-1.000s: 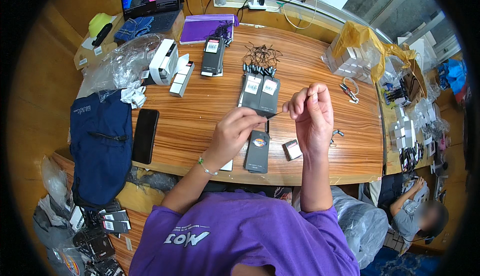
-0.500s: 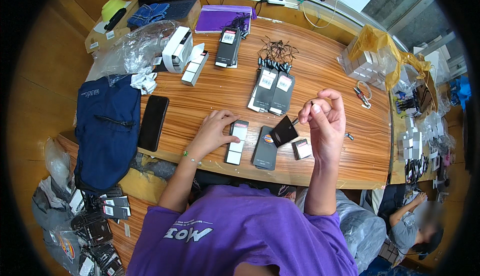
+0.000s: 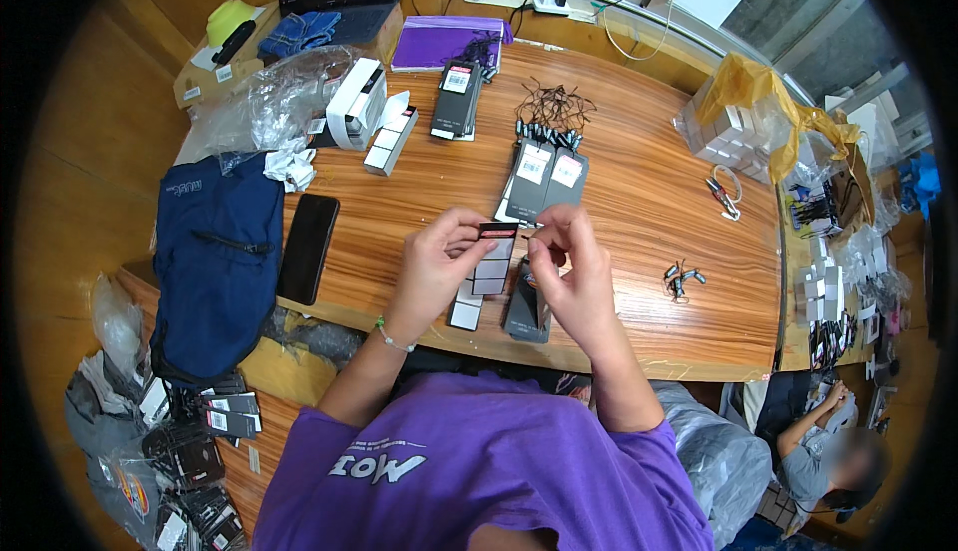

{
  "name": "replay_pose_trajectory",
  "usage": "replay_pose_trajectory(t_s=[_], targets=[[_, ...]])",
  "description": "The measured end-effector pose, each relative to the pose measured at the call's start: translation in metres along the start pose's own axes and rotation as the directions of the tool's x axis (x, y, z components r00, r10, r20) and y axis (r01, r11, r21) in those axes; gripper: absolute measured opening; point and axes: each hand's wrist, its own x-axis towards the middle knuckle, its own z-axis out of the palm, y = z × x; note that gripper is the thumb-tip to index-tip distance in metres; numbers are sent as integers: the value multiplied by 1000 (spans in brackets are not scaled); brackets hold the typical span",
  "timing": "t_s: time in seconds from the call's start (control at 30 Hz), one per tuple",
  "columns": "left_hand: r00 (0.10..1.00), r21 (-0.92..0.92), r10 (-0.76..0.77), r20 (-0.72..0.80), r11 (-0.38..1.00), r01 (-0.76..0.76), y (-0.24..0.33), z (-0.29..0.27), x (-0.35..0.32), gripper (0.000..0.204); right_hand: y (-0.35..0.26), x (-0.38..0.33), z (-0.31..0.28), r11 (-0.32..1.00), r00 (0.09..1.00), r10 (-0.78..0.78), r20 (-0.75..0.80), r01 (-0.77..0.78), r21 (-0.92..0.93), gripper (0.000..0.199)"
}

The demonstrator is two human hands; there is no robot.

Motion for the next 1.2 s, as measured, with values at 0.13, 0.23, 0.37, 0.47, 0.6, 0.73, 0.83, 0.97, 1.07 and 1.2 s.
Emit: replay_pose_trajectory(t_s=[0.13,0.23,0.37,0.47,0.6,0.73,0.83,0.97,1.07,1.2], targets=[[998,40,57,33,997,-59,11,13,-2,18,8,1,9,980,981,-174,-87,164,-117,19],[997,42,60,45,997,-62,18,18,-2,17,11,2,9,959,965,-240,-108,218,-181,19],[995,33,79,63,996,-81,20,19,-1,17,11,3,8,948,955,-272,-118,244,-203,18],[991,13,119,54,993,-120,20,20,-2,16,10,3,8,943,948,-291,-133,260,-210,17],[992,32,80,95,996,-83,26,17,-4,17,14,1,12,947,944,-290,-159,258,-192,16],[978,195,170,118,962,-191,30,16,-5,17,14,-2,16,984,977,-153,-150,136,-117,14],[882,447,454,128,767,-460,28,14,-2,18,15,1,7,887,991,132,-6,-116,447,15],[689,628,697,198,449,-635,27,13,2,19,15,4,-2,774,968,200,152,-251,582,16],[633,585,731,256,404,-703,26,13,4,20,27,3,-5,725,956,218,197,-293,623,10],[624,497,735,265,450,-742,24,16,7,15,35,2,4,770,980,195,-38,-129,625,10]])
